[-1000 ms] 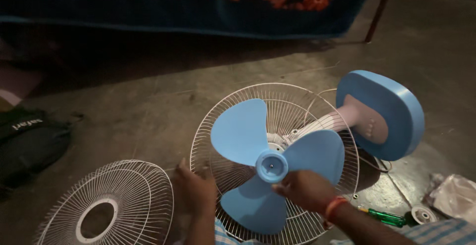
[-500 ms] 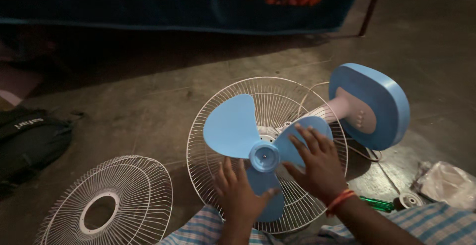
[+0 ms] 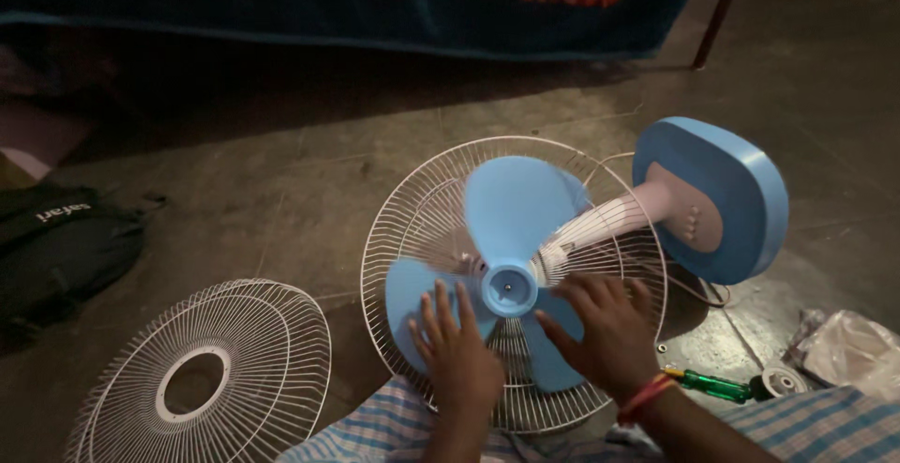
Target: The person assembles an electric fan by attaching the motor housing to the base, securing it with a screwdriver, and then mounting the fan blade onto the motor shaft. The person uses a screwdriver to tighten the connection and aligns the blade with the motor.
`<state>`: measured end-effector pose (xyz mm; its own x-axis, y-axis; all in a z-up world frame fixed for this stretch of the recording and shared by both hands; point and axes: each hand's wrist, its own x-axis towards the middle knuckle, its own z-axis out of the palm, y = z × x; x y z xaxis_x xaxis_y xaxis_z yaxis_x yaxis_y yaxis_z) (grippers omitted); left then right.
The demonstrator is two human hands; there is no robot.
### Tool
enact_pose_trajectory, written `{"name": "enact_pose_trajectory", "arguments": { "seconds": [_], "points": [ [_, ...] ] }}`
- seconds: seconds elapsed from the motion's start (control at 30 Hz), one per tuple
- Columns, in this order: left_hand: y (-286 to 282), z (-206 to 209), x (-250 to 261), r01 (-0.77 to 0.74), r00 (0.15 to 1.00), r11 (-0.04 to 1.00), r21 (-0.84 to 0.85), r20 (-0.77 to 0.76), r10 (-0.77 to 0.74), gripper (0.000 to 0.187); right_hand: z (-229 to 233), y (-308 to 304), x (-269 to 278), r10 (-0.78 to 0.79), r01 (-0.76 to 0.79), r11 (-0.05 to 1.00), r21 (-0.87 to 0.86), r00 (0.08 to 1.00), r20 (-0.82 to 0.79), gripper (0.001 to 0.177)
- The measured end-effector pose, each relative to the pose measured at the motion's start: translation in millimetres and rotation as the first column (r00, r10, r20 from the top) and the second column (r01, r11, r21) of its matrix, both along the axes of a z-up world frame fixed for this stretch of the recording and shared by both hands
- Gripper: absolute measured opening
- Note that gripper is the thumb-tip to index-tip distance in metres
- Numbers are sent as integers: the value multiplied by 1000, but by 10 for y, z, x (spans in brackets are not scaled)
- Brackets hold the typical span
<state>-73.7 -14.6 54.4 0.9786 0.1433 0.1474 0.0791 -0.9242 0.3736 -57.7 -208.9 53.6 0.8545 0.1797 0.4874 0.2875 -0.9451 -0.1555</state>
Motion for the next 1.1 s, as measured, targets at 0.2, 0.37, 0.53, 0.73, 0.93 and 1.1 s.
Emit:
{"name": "enact_pose_trajectory", "arguments": {
  "seconds": [0.2,0.37,0.53,0.73,0.93,1.1],
  "points": [
    [-57,-75,34,107,963,941,-321,268,-19,60,72,6,120,126,-139,988,63,976,177,57],
    [-128,-124,61,222,935,924,-310,338,-111,43,98,131,71,51,104,972,212,784,-618,37],
    [-116,-140,128,254,866,955,-151,476,-155,41,140,145,120,163,-188,962,200,977,137,53],
    [-111,-105,124,242,872,967,-82,455,-179,44,-135,115,61,4,58,990,127,898,-440,90],
    [-141,-50,119,268,888,958,-101,412,-205,39,-307,258,-139,356,-339,924,176,593,-722,36],
    [-70,-58,126,229,919,959,-167,363,-156,36,-99,169,56,161,-137,941,310,986,-53,51]
  ]
}}
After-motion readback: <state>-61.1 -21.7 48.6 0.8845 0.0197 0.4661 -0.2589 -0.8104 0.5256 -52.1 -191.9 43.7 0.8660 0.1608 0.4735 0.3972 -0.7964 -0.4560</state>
